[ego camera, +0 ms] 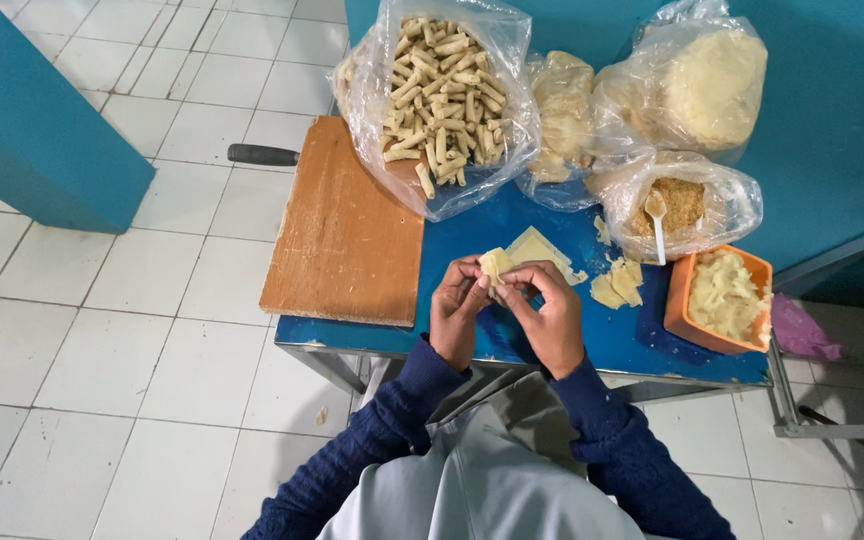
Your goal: The person sits at a small table and folds thin dough squares around a scoop of filling taken from an orange container, pressing the edges together to form filled pastries. Finished pastries accumulate in a plastic bag beside the table alongside bags of dough and brown sugar.
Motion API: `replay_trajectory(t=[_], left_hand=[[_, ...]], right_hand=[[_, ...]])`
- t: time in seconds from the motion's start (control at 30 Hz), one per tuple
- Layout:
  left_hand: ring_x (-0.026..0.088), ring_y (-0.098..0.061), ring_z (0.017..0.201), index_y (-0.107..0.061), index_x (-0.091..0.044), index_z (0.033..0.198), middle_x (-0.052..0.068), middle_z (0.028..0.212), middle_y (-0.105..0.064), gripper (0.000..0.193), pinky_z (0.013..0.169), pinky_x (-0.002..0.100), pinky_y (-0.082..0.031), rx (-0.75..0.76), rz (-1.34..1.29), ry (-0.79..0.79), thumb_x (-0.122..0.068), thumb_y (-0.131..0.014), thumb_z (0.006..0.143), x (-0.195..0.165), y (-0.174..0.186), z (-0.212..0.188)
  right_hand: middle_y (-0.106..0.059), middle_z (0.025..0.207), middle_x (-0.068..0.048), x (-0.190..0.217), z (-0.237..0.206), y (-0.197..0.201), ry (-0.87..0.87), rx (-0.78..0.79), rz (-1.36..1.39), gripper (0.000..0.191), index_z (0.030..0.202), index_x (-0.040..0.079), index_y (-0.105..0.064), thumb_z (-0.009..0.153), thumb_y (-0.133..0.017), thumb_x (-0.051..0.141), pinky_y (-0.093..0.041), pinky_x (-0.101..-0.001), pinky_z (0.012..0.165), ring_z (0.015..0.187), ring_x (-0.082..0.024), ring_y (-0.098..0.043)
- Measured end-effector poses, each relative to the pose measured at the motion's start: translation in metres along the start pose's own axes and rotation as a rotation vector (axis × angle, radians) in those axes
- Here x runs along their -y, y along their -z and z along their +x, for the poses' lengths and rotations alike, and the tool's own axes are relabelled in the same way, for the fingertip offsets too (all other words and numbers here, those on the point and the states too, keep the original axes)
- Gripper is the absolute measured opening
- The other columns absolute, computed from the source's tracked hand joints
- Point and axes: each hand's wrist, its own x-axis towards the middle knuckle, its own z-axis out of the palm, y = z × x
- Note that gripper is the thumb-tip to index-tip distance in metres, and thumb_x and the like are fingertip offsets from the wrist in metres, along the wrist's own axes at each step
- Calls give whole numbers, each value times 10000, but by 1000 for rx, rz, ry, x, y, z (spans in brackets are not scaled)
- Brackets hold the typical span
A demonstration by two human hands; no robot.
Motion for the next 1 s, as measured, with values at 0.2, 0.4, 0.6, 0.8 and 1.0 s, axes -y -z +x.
replay_trajectory(t=[0.2,0.4,0.6,0.8,1.0], left_hand=[[175,-654,1073,-474,-49,1157,113,1196,-615,106,922,339,-566,-45,-46,1,-142,-431,1127,-2,2,-7],[185,-638,1094,-457,-60,1173,104,1207,-608,131,956,374,-549,-158,-106,-48,-172,-411,1126,-8,1,-7],[180,-637,1103,-463,-80,1144,91,1196,-611,86,958,373,-538,-150,-158,-40,-158,-449,1111,-12,-1,-5],[150,-632,1073,-496,-77,1113,73,1156,-618,47,938,340,-541,-117,-148,-36,-122,-507,1104,-9,-1,-5],[117,-624,1014,-535,-59,1065,83,1248,-634,54,882,291,-540,-89,-133,-20,-108,-556,1075,-4,-2,-2]], right_hand=[[-685,993,-45,-62,-5,19,-448,-17,877,92,1058,61,-696,981,-704,111,-557,-277,810,891,-131,-662],[-738,1013,-68,-72,26,54,-197,-238,298,84,1071,70,-683,1000,-668,112,-559,-326,781,888,-155,-691],[-738,1060,-107,-41,18,32,314,-59,-497,91,1025,40,-699,938,-698,15,-552,-406,845,970,-319,-690],[-740,1056,-115,-29,10,27,298,18,-477,98,1005,31,-715,908,-712,25,-555,-408,831,966,-331,-692],[-744,1064,-116,-19,12,29,265,57,-400,127,1026,41,-750,906,-750,83,-563,-385,842,978,-307,-710]])
